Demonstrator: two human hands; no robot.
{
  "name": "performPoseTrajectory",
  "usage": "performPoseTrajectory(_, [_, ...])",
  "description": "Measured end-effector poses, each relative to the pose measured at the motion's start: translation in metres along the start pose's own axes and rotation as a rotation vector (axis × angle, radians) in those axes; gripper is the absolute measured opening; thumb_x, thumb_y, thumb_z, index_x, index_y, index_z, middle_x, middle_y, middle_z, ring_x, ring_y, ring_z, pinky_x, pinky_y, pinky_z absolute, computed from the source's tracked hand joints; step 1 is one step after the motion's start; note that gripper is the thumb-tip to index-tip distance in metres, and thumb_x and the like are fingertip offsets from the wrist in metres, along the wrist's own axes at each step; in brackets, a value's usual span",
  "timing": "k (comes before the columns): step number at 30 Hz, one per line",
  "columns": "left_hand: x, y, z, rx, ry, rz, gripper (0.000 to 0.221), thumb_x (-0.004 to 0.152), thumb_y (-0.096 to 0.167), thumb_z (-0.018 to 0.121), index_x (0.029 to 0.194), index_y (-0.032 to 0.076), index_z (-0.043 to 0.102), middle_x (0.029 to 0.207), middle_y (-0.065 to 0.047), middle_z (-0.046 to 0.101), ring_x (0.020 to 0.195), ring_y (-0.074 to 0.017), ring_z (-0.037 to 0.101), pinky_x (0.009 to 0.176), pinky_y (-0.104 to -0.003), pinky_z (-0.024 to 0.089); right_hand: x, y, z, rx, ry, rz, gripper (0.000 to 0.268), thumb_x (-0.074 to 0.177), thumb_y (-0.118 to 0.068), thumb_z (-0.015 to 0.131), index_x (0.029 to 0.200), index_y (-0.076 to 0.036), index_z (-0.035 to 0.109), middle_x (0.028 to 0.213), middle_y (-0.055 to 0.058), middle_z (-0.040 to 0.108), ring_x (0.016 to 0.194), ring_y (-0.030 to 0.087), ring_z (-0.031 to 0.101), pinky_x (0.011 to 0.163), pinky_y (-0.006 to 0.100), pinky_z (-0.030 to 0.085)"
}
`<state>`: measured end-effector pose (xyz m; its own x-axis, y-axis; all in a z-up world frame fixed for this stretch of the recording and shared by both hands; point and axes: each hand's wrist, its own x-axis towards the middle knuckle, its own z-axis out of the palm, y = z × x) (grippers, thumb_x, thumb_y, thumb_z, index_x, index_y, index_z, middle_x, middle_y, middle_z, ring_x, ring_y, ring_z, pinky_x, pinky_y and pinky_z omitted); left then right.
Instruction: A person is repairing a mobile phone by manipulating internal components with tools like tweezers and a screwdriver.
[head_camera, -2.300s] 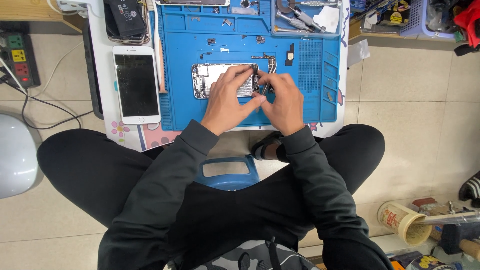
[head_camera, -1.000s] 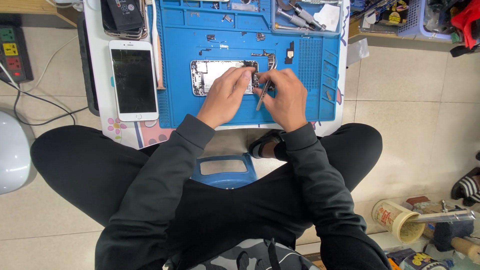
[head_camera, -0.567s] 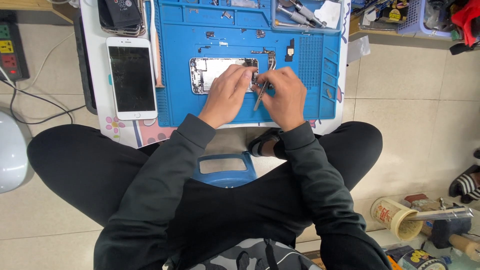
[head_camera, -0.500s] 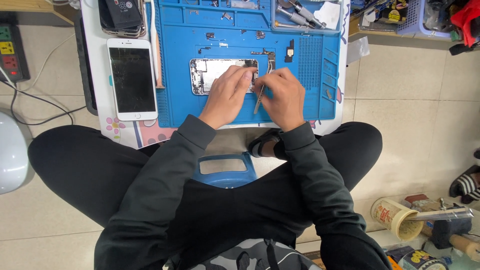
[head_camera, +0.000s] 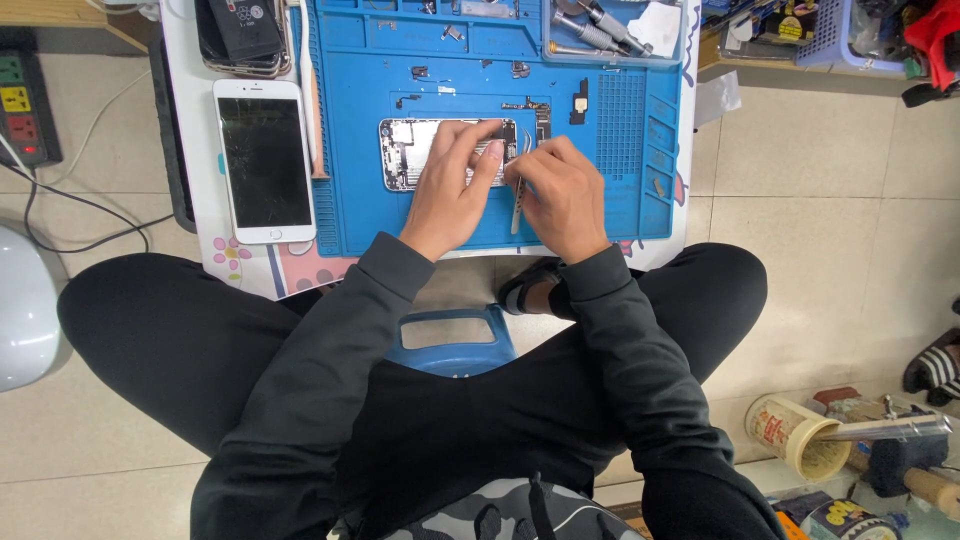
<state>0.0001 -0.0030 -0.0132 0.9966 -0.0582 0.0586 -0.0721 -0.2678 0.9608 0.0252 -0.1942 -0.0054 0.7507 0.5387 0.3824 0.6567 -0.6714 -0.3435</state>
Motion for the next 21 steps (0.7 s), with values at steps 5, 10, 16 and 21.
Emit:
performPoseTrajectory(5, [-0.002,-0.001,0.005,0.017,0.073,0.005,0.044,0.116,0.037,0.049,0.144,0.004,0.058,0.129,-0.016,0.051,0.103,-0.0297,0.065,0.085,-0.041,0.056,0.002,0.004,0.001,-0.002,0.011,-0.021,0.027,0.087,-0.001,0.087,0.083,-0.020,0.068,0.075,-0.005,0.070,0.084,0.020,0.064,0.070,0.032,0.054])
performPoseTrajectory(10, [-0.001,0.001,0.004,0.044,0.056,0.019,0.047,0.116,0.037,0.049,0.145,0.001,0.059,0.133,-0.020,0.056,0.100,-0.0304,0.070,0.082,-0.041,0.057,-0.002,0.001,0.005,-0.024,0.026,0.018,0.023,0.091,-0.008,0.087,0.085,-0.020,0.069,0.076,-0.004,0.071,0.083,0.019,0.064,0.069,0.031,0.053])
performPoseTrajectory(16, [-0.001,-0.005,0.006,0.080,0.043,0.040,0.042,0.113,0.035,0.056,0.139,0.003,0.067,0.134,-0.021,0.060,0.100,-0.0328,0.074,0.081,-0.045,0.060,0.001,-0.005,-0.002,0.067,0.010,0.063,0.024,0.091,-0.006,0.087,0.083,-0.018,0.068,0.077,-0.003,0.071,0.083,0.021,0.065,0.068,0.034,0.053])
performPoseTrajectory(21, [0.001,-0.006,0.007,0.097,0.082,0.026,0.051,0.110,0.038,0.060,0.135,-0.006,0.066,0.133,-0.019,0.063,0.097,-0.0274,0.076,0.079,-0.038,0.061,-0.005,-0.004,0.005,0.011,0.052,0.071,0.024,0.090,-0.004,0.086,0.084,-0.020,0.069,0.077,-0.005,0.071,0.083,0.020,0.065,0.069,0.032,0.054])
